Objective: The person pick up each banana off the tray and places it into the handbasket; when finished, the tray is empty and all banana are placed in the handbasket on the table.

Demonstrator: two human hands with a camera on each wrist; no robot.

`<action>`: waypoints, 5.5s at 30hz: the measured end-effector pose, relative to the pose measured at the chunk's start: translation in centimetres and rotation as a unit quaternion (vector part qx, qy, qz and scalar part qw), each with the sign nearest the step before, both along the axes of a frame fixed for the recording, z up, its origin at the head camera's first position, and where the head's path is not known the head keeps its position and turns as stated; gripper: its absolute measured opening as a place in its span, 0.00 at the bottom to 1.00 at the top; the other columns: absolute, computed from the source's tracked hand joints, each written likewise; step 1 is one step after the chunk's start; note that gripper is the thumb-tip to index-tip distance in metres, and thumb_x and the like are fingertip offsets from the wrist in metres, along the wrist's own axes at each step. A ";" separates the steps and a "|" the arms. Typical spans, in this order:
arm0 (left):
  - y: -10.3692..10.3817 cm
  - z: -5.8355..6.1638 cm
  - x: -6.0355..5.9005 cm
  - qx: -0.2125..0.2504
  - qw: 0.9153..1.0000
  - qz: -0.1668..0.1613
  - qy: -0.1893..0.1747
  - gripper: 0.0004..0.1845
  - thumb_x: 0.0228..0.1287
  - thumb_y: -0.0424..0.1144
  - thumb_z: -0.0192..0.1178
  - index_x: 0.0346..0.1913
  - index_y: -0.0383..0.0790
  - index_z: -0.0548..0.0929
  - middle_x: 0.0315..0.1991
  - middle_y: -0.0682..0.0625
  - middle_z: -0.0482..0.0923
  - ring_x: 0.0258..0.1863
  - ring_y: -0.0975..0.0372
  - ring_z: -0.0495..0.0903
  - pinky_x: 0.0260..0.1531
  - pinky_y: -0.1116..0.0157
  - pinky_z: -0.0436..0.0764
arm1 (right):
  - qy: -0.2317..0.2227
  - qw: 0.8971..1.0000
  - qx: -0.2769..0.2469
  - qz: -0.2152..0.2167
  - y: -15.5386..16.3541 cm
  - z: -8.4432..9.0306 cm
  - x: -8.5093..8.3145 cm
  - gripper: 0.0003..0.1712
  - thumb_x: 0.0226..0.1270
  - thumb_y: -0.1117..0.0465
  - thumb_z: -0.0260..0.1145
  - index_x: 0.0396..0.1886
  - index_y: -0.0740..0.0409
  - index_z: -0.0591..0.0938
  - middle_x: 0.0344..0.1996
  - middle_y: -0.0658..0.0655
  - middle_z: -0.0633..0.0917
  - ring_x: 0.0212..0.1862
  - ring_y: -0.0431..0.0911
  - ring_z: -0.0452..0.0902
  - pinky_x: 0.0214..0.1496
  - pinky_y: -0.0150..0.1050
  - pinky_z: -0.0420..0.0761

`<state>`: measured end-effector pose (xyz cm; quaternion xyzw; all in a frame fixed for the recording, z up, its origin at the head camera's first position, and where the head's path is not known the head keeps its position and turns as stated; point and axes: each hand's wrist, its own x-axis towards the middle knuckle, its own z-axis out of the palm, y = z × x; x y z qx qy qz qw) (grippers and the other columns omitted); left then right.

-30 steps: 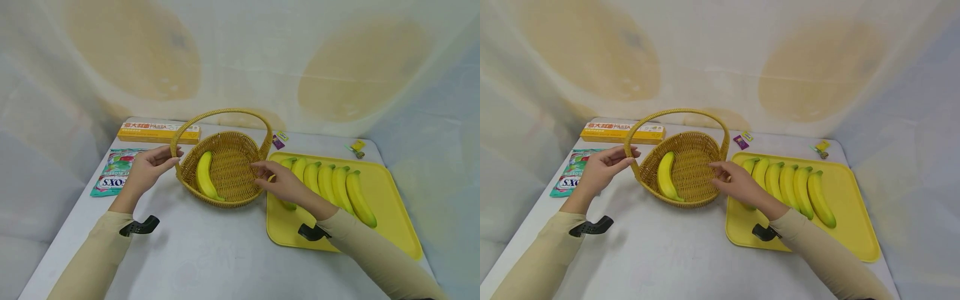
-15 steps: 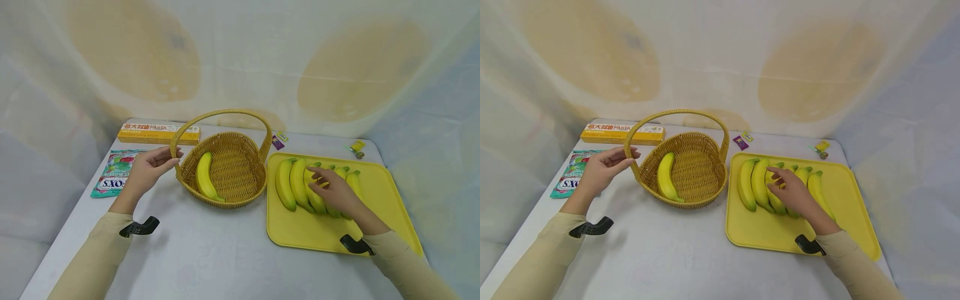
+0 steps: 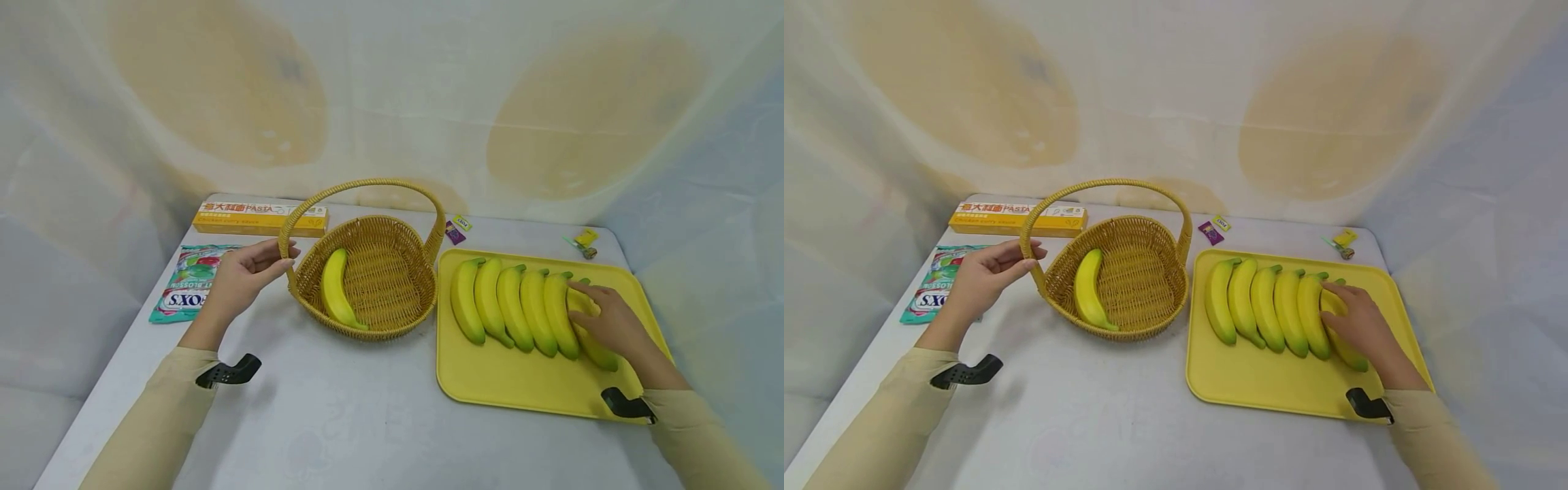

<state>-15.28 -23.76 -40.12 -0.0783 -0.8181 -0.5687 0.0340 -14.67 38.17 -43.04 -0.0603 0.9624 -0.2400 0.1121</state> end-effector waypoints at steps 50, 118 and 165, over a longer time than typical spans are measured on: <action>-0.1 -0.4 -0.2 0.027 1.000 -0.009 0.006 0.23 0.70 0.43 0.67 0.62 0.34 0.82 0.53 0.43 0.86 0.51 0.67 0.85 0.52 0.73 0.81 | -0.001 0.993 -0.059 0.101 -7.8 3.6 1.7 0.40 0.74 0.49 0.66 0.80 0.52 0.62 0.62 0.68 0.78 0.53 0.57 0.81 0.48 0.50 0.84; -0.2 -0.4 -0.4 0.017 1.000 -0.006 0.001 0.22 0.70 0.44 0.67 0.62 0.38 0.83 0.53 0.46 0.86 0.52 0.67 0.85 0.53 0.73 0.81 | -0.189 0.943 -0.016 0.275 -35.2 2.7 -10.0 0.51 0.67 0.61 0.73 0.82 0.54 0.55 0.35 0.57 0.84 0.37 0.52 0.84 0.42 0.40 0.84; -0.1 -0.3 -0.3 0.022 1.000 -0.008 0.006 0.23 0.70 0.42 0.67 0.62 0.33 0.82 0.53 0.45 0.86 0.51 0.67 0.85 0.52 0.73 0.81 | 0.032 0.981 -0.154 0.110 -14.9 2.2 -0.3 0.31 0.75 0.59 0.65 0.75 0.53 0.71 0.66 0.63 0.73 0.60 0.60 0.76 0.58 0.57 0.81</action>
